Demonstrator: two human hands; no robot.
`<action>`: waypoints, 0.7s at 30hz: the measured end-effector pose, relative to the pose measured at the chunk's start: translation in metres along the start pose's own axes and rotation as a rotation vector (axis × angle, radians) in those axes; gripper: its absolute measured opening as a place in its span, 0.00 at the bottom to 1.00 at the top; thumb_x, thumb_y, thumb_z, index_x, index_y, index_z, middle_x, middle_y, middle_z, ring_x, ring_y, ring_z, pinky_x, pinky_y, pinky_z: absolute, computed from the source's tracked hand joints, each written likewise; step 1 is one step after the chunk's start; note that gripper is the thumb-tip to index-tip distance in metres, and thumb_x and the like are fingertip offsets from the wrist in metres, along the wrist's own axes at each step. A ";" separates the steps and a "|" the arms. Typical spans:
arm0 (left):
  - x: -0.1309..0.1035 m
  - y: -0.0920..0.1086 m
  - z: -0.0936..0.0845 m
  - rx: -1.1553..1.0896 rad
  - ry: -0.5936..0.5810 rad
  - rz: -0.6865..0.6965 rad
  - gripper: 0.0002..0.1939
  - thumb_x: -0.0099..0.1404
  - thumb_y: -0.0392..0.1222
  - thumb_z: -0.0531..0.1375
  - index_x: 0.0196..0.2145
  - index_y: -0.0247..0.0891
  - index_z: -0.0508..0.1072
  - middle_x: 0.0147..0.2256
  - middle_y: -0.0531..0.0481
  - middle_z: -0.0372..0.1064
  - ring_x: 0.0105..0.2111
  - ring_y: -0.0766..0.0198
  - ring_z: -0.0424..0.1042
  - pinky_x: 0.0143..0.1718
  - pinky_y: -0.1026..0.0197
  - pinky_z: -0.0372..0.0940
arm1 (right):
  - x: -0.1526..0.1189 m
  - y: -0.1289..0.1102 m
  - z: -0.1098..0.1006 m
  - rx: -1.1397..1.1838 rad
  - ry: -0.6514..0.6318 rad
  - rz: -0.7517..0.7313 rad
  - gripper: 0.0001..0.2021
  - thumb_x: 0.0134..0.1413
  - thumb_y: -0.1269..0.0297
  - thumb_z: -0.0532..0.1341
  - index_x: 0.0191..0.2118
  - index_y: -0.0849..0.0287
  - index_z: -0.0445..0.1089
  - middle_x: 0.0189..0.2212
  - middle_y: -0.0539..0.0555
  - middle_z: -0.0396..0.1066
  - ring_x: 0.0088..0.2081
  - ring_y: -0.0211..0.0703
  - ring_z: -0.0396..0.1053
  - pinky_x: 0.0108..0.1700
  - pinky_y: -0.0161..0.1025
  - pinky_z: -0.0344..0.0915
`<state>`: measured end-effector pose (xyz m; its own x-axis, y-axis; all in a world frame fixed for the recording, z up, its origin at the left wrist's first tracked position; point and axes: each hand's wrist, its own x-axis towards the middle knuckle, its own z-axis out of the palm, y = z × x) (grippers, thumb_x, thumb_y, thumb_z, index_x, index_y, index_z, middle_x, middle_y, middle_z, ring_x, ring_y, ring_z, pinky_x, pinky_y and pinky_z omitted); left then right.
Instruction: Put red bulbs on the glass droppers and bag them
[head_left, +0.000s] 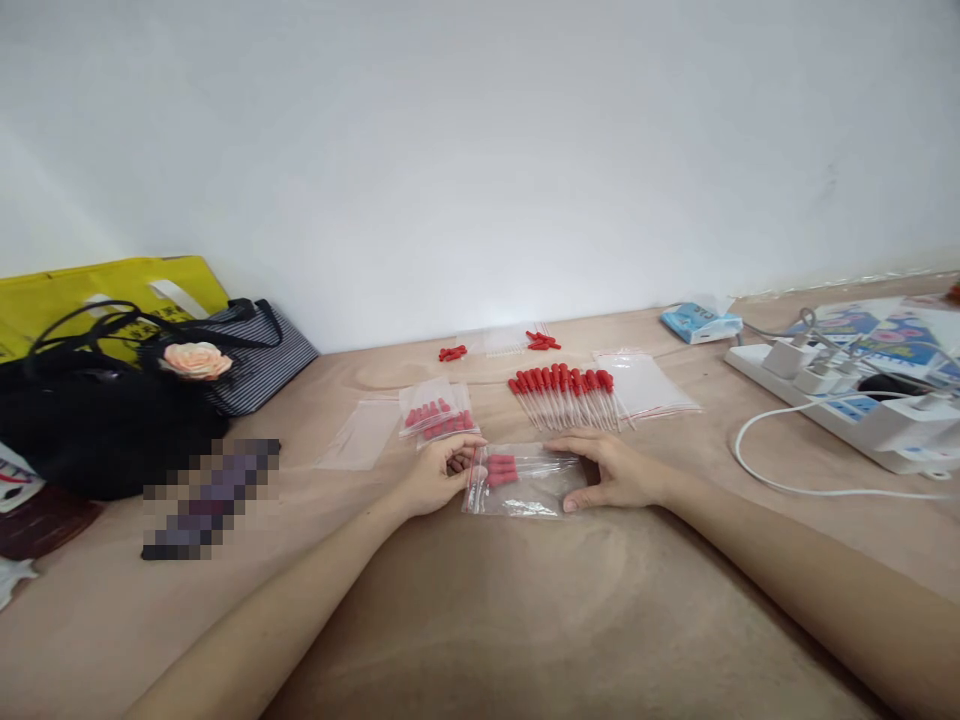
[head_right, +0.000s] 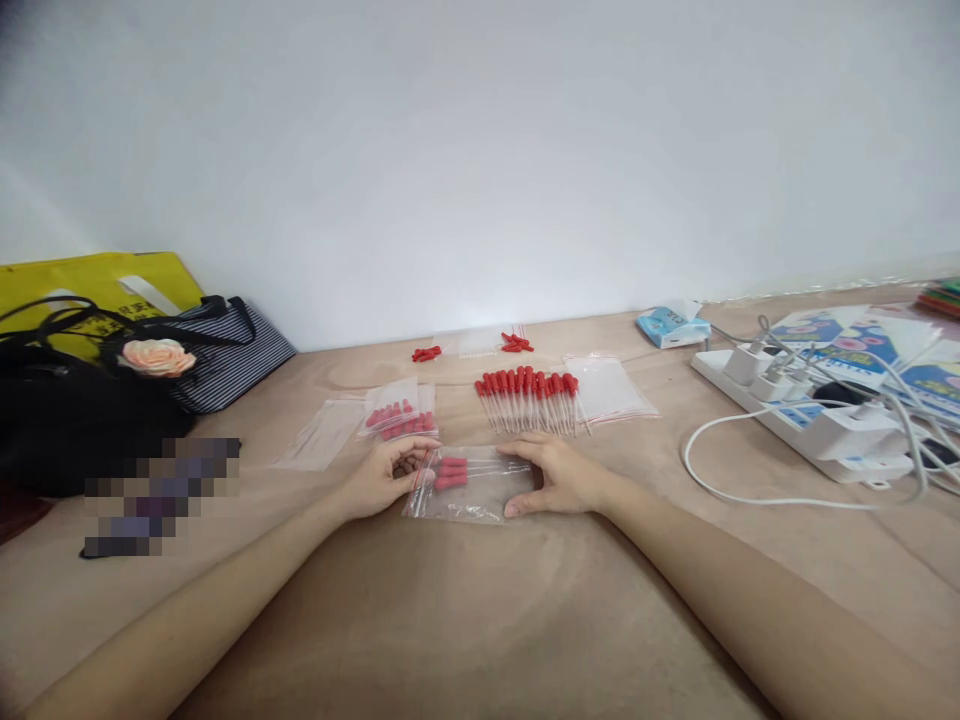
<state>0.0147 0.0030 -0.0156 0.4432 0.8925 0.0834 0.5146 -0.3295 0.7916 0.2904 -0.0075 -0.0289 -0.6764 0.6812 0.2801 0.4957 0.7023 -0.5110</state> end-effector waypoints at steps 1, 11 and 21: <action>0.000 0.000 -0.001 -0.008 -0.039 0.005 0.18 0.51 0.41 0.60 0.41 0.34 0.67 0.33 0.48 0.69 0.30 0.66 0.68 0.31 0.63 0.63 | 0.000 0.001 0.000 -0.002 0.001 0.000 0.36 0.39 0.45 0.62 0.53 0.61 0.59 0.49 0.60 0.63 0.49 0.50 0.61 0.50 0.47 0.59; 0.001 -0.005 0.009 0.059 0.085 0.016 0.12 0.54 0.43 0.59 0.36 0.35 0.69 0.29 0.51 0.68 0.26 0.68 0.66 0.28 0.65 0.62 | 0.000 0.001 0.001 0.018 0.005 0.001 0.36 0.39 0.44 0.62 0.53 0.61 0.60 0.49 0.61 0.63 0.50 0.50 0.61 0.50 0.47 0.59; 0.032 0.004 -0.021 0.061 0.136 -0.021 0.13 0.53 0.41 0.60 0.36 0.33 0.71 0.26 0.50 0.70 0.26 0.67 0.68 0.29 0.64 0.64 | 0.000 0.001 0.000 -0.001 0.008 -0.018 0.35 0.40 0.46 0.62 0.53 0.61 0.60 0.49 0.61 0.63 0.49 0.49 0.62 0.50 0.46 0.59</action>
<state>0.0150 0.0369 0.0031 0.3306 0.9314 0.1520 0.5683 -0.3251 0.7559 0.2906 -0.0067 -0.0294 -0.6808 0.6700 0.2960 0.4841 0.7148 -0.5048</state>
